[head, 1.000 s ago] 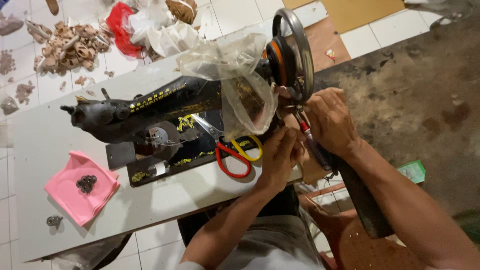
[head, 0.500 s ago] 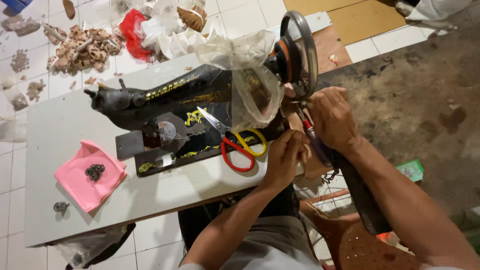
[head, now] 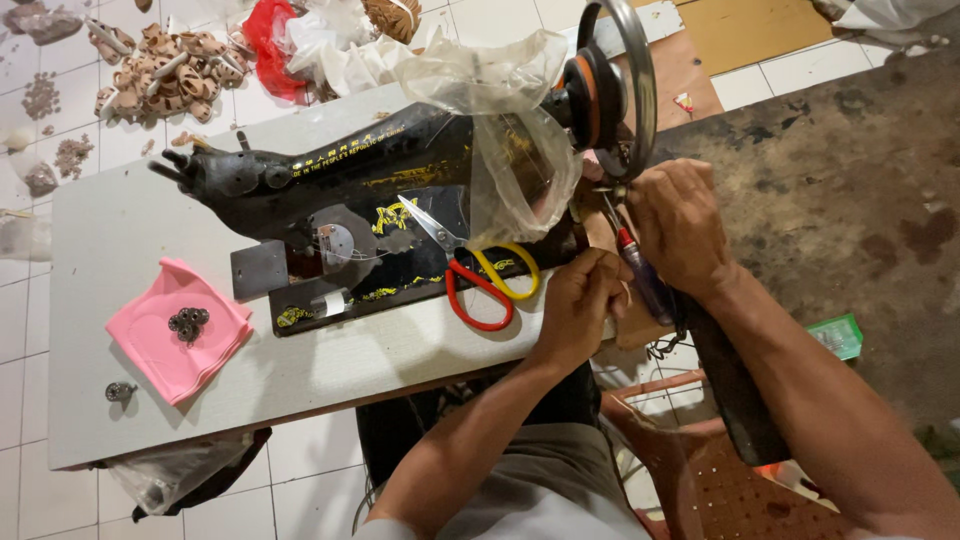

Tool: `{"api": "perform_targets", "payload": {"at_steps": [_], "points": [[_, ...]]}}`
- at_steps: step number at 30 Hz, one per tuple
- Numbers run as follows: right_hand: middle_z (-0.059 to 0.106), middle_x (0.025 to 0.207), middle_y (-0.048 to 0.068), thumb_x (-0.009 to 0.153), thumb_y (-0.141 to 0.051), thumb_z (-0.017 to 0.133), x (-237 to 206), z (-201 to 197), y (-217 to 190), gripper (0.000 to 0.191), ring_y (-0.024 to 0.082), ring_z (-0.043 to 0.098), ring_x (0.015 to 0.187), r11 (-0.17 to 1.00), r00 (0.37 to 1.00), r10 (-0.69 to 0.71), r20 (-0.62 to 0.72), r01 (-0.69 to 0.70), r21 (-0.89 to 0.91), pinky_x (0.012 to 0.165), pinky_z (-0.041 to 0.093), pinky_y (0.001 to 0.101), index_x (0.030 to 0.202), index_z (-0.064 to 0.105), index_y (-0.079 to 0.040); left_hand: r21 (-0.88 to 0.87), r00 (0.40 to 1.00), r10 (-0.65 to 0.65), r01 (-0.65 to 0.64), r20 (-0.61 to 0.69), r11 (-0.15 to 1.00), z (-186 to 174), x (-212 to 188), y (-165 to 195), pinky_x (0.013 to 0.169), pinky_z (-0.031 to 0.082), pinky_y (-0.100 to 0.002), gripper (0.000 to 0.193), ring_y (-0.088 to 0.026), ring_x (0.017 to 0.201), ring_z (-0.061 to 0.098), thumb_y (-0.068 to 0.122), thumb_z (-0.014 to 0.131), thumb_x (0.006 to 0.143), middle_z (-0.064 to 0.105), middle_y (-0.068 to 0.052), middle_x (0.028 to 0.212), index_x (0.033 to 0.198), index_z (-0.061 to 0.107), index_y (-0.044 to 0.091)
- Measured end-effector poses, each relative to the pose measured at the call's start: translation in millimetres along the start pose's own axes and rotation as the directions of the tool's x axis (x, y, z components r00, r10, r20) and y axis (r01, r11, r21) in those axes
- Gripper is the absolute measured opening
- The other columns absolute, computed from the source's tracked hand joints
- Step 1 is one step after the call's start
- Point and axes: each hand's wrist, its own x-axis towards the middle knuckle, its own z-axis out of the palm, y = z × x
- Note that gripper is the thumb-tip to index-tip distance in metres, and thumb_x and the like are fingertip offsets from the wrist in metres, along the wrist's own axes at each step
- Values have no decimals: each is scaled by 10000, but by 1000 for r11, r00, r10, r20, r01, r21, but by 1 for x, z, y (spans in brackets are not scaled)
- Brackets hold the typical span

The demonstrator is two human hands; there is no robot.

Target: The person prepares a sewing machine by handling small metal parts and a spool of thread. They use a screwdriver to adjust the machine's tension assembly and wind thread onto a bobbin using the machine's winder.

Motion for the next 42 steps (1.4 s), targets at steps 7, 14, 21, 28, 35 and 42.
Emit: {"api": "perform_targets", "payload": {"at_steps": [7,14,21,28,35,42], "points": [[583,962,149,1026,30,615,-2,1,1,51,360,586,947,1000,1000,5,-10,-5,9,920,423,457,1042,578,-2,15,999,35,-35,-10,999,-1,-3,2,588,448,-237,273,-76,626,533,161,417,1146,578,-47,830,998,559,-19],[586,947,130,1038,5,626,-2,-1,0,47,332,594,943,1000,1000,-3,-2,3,-27,918,418,443,1036,581,-3,34,1000,14,-13,-8,999,0,-3,4,577,445,-239,296,-73,621,529,188,428,1150,587,-37,844,976,560,-11],[587,954,129,1051,-4,619,-1,-1,-1,51,328,594,951,1000,1000,-3,0,3,-24,927,414,439,1035,570,-6,-16,993,-64,63,-99,998,-1,-5,4,530,370,-225,299,-71,586,509,204,452,1128,541,-10,653,993,601,-18],[582,950,126,1044,-7,606,-1,-2,0,35,330,592,954,1000,1000,5,8,-5,-31,923,414,441,1032,574,-15,-40,1000,24,-23,12,999,-1,-3,1,596,444,-240,286,-66,636,515,188,436,1144,579,-33,893,988,554,-21],[585,948,114,1060,-16,602,-2,-1,0,20,315,598,956,1000,1000,3,-2,-3,-28,921,412,434,1053,583,-15,21,998,-5,7,-64,1000,-1,-6,4,560,428,-239,306,-75,596,523,203,446,1135,565,-28,731,984,582,-25],[589,945,116,1051,-19,602,-1,-2,1,32,306,591,943,999,1000,-10,-3,10,-33,918,404,434,1027,582,-24,8,995,-24,25,-101,1000,-2,-6,5,538,396,-242,316,-74,568,490,224,459,1133,528,-17,645,982,599,-17]]}}
